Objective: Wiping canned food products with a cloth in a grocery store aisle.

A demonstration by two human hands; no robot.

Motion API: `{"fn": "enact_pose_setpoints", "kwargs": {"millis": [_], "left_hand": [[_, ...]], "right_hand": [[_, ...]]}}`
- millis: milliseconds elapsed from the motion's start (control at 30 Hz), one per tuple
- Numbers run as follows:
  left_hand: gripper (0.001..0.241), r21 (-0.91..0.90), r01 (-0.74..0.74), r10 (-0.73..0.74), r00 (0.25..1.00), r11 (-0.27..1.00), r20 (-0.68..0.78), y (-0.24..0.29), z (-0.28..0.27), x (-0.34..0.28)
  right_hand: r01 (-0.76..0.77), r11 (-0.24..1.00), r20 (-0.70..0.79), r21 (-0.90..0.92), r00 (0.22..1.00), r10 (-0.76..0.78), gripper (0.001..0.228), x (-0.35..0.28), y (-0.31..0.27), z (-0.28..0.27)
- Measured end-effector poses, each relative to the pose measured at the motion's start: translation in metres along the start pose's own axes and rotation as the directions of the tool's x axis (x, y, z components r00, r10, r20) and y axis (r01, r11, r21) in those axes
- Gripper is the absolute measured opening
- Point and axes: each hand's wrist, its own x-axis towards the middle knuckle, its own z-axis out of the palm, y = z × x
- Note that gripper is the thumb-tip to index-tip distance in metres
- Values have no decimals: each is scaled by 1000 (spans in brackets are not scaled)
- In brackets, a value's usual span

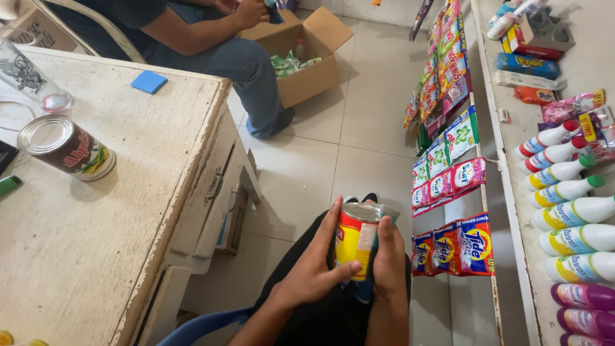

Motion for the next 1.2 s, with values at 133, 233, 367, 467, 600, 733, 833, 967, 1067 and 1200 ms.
{"fn": "enact_pose_setpoints", "kwargs": {"millis": [133,233,367,467,600,733,833,967,1067,1200], "left_hand": [[85,-74,17,-23,997,997,-78,-11,10,2],[75,-43,-75,65,979,996,-192,-13,14,3],[73,168,-148,190,945,975,-268,-9,14,1],[73,223,-180,244,922,958,-301,-6,13,1],[76,123,-170,200,931,978,-305,-9,13,-1],[76,70,-187,200,933,980,-300,-7,7,-3],[75,98,-160,181,941,982,-287,-6,2,-3],[75,46,-144,151,951,989,-269,-3,-1,-4],[74,-32,-139,127,959,990,-252,-3,-4,-3],[75,-116,-171,135,954,978,-267,-7,-2,-2]], "right_hand": [[3,1000,29,2,1000,-3,77,-4,5,11],[44,999,58,-9,997,-44,71,-1,16,4],[57,998,113,0,992,-56,76,-3,22,3],[100,995,163,-13,982,-96,76,-5,15,9],[98,995,195,35,975,-103,75,-4,14,16],[75,997,201,-9,977,-72,75,-7,10,20],[48,999,185,21,981,-51,69,-5,15,22],[77,997,173,-16,982,-73,75,-9,14,24],[44,998,161,48,986,-51,87,-13,16,25],[-23,998,127,64,992,14,88,-11,7,29]]}}
